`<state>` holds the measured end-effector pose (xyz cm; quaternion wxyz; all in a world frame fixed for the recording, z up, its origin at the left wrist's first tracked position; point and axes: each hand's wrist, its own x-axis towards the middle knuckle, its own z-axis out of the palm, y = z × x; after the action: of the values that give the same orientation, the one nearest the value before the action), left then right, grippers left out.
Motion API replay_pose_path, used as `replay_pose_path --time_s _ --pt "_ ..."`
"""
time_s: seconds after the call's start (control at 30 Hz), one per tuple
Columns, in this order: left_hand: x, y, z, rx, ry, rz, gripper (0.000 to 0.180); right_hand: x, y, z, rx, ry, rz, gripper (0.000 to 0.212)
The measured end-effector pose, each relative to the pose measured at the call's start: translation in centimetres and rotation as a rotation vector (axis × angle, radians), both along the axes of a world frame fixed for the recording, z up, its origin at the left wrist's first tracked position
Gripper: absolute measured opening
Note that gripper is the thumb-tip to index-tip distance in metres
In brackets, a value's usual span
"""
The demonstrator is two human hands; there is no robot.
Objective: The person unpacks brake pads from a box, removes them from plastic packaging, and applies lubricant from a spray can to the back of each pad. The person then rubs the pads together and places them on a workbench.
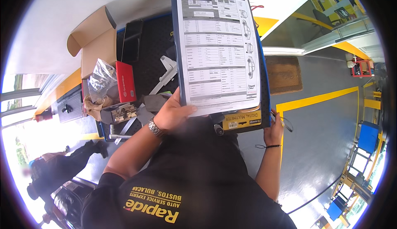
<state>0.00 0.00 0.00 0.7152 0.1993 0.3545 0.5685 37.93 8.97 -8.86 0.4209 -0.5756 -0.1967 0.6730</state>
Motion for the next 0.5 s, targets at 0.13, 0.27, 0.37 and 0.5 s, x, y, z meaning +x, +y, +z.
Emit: replay_pose_path --time_s 0.13,0.27,0.37,0.5 --pt "0.4 0.9 0.2 -0.092 -0.075 0.024 0.073 0.1 1.2 -1.4 -0.068 0.092 -0.044 0.05" --pt "0.4 1.8 -0.3 -0.161 -0.087 0.04 0.072 0.7 1.9 -2.8 -0.142 0.227 -0.227 0.048" --pt "0.3 1.7 -0.6 -0.135 -0.025 -0.027 0.069 1.4 1.3 -3.6 -0.14 0.243 -0.271 0.049" --pt "0.1 1.4 -0.2 -0.217 0.066 -0.03 0.067 1.4 1.4 -4.2 -0.154 0.266 -0.21 0.049"
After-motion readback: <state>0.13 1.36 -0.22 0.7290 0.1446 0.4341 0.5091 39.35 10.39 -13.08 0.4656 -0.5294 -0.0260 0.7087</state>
